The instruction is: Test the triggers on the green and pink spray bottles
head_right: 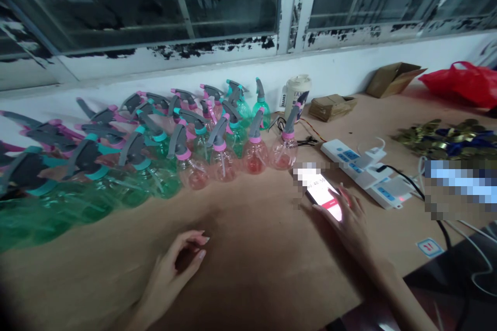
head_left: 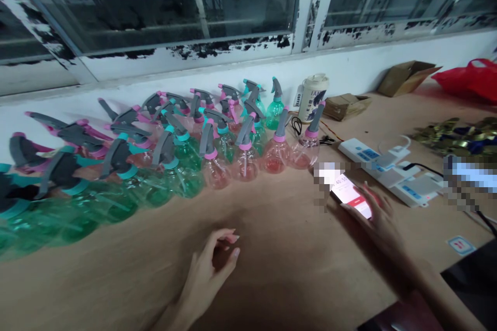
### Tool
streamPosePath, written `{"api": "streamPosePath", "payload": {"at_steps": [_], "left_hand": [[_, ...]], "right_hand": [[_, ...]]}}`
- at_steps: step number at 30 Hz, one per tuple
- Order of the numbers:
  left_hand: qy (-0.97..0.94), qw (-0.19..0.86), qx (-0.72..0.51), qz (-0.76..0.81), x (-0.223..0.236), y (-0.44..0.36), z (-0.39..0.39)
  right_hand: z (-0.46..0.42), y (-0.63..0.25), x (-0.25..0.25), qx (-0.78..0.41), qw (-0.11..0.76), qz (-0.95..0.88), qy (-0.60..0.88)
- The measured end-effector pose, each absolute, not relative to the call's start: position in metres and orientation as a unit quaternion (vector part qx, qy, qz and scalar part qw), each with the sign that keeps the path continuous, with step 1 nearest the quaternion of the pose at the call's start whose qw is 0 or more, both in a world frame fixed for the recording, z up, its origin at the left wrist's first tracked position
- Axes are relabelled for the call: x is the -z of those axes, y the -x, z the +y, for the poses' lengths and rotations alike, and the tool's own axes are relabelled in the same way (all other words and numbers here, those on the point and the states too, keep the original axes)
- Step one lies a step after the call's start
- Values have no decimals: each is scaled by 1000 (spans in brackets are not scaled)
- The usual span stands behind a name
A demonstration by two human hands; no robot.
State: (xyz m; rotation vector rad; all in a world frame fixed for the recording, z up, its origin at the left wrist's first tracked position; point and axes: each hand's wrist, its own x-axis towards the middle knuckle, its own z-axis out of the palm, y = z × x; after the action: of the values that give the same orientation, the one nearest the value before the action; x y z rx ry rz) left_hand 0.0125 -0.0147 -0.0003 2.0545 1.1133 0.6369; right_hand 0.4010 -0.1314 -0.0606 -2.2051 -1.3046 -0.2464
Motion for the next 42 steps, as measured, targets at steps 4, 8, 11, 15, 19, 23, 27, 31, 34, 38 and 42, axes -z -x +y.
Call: {"api": "streamPosePath", "payload": {"at_steps": [4, 8, 11, 15, 19, 23, 27, 31, 34, 38, 42], "left_hand": [[-792, 358, -245, 430, -1, -13, -15], [-788, 362, -245, 433, -1, -14, -15], [-783, 368, -242, 439, -1, -14, -15], [-783, 372, -232, 442, 0, -13, -15], [-788, 365, -224, 443, 0, -13, -14], [-791, 354, -230, 442, -1, -16, -16], [-803, 321, -233, 445, -6, -13, -17], [-801, 270, -248, 473, -16, 9, -11], [-780, 242, -270, 510, -21, 43, -4], [-730, 217, -319, 564, -18, 98, 2], [-656, 169, -382, 628, -26, 151, 6]], "right_hand": [[-119, -405, 52, 115, 280, -496, 814], [-96, -409, 40, 131, 239, -545, 793], [-77, -408, 32, 122, 172, -569, 795], [-60, -404, 30, 131, 156, -585, 785], [-51, -402, 30, 141, 145, -593, 779], [-50, -399, 27, 138, 133, -606, 772], [-55, -387, 26, 139, 143, -626, 754], [-56, -362, 25, 114, 174, -666, 717], [-51, -331, 15, 75, 187, -705, 680], [-38, -274, -1, -2, 183, -758, 626], [-28, -205, -2, -61, 179, -812, 552]]}}
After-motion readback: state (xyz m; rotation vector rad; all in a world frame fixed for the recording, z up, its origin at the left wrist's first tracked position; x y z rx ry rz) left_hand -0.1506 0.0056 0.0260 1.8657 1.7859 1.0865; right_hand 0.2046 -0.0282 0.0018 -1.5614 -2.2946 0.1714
